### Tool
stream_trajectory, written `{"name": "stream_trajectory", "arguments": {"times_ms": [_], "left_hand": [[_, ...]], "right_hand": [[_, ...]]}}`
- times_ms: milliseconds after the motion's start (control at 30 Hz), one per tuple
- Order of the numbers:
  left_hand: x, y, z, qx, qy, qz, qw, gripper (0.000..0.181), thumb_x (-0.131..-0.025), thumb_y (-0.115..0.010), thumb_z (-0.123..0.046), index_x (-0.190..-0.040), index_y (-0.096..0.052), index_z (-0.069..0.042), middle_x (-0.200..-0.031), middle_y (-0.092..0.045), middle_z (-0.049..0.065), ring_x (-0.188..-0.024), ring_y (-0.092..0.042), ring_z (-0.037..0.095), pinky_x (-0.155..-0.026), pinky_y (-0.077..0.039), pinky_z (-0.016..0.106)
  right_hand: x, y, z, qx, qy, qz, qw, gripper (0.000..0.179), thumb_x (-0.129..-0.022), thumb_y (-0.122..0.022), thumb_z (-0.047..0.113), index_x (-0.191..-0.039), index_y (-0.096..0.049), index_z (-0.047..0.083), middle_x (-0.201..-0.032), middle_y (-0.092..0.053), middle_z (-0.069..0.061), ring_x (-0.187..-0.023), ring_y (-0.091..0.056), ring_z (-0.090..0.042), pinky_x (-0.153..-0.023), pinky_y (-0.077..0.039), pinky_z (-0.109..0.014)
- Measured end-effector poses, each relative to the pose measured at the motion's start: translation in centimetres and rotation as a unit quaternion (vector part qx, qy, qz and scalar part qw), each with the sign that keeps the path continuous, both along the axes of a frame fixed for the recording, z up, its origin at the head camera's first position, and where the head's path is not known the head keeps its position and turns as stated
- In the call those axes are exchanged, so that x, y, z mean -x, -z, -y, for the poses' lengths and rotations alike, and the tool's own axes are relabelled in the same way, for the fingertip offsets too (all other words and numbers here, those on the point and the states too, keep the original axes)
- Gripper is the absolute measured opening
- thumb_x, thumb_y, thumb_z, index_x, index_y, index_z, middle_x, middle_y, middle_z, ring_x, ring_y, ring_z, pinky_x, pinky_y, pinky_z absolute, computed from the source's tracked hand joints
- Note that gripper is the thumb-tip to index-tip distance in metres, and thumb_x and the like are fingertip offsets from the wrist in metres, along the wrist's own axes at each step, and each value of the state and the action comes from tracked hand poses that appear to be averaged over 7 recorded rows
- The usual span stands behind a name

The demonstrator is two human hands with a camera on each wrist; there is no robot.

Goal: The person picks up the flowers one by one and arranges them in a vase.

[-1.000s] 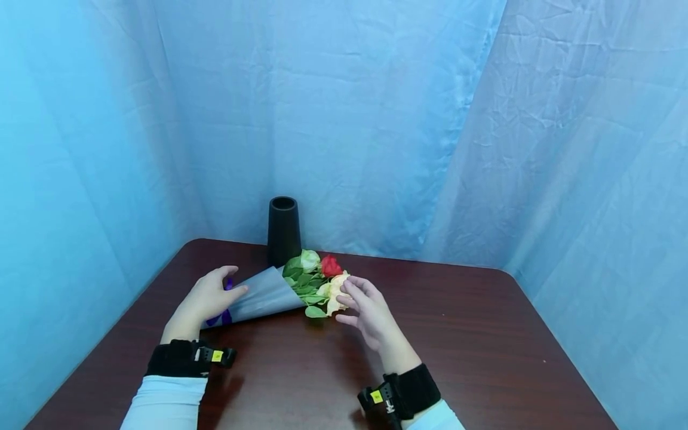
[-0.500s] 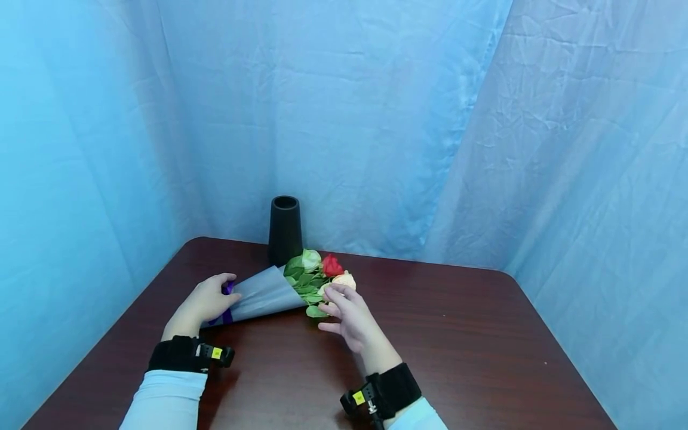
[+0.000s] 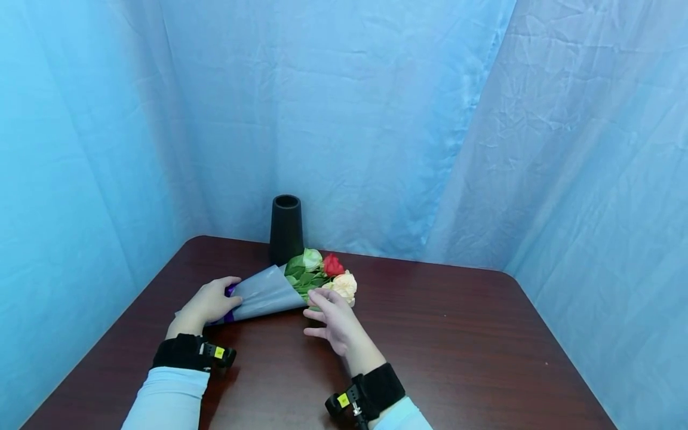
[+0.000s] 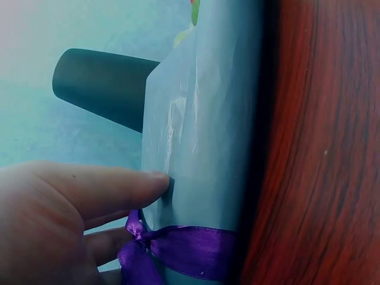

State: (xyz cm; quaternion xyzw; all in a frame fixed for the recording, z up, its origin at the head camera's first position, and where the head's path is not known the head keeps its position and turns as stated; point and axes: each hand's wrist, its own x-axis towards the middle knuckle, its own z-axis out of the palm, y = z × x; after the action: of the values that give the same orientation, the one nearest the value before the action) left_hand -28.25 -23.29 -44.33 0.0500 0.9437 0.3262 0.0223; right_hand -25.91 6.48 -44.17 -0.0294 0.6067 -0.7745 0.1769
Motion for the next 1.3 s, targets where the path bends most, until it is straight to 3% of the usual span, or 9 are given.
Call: {"name": "stream_trajectory", "arguments": {"times_ms": [667,1300], "left_hand": [[0.0,-0.4,-0.7,0.004,0.004,0.017,0.9998,0.055,-0.097,-0.066,-0.018,-0.144,-0.05,0.005,-0.14,-0.052,0.033,-0.119,-0.054,0.044,-0.099,-0.042,0.065],[-0.1,-0.6,-2.4,0.023,0.056,0.023,0.9979,0.052,-0.096,-0.068,-0.016,-0.141,-0.053,0.006,-0.135,-0.057,0.028,-0.113,-0.059,0.036,-0.099,-0.045,0.06]], "right_hand": [[-0.1,-0.1,-0.4,-0.013,-0.003,-0.001,0.9999,0.064,-0.099,-0.068,0.039,-0.144,-0.045,0.001,-0.149,-0.045,-0.027,-0.135,-0.046,-0.046,-0.094,-0.05,-0.059],[0.0,-0.2,-2.4,-0.035,-0.001,-0.017,0.9992,0.065,-0.1,-0.065,0.04,-0.146,-0.043,0.0,-0.15,-0.043,-0.028,-0.136,-0.046,-0.044,-0.096,-0.05,-0.058]]}}
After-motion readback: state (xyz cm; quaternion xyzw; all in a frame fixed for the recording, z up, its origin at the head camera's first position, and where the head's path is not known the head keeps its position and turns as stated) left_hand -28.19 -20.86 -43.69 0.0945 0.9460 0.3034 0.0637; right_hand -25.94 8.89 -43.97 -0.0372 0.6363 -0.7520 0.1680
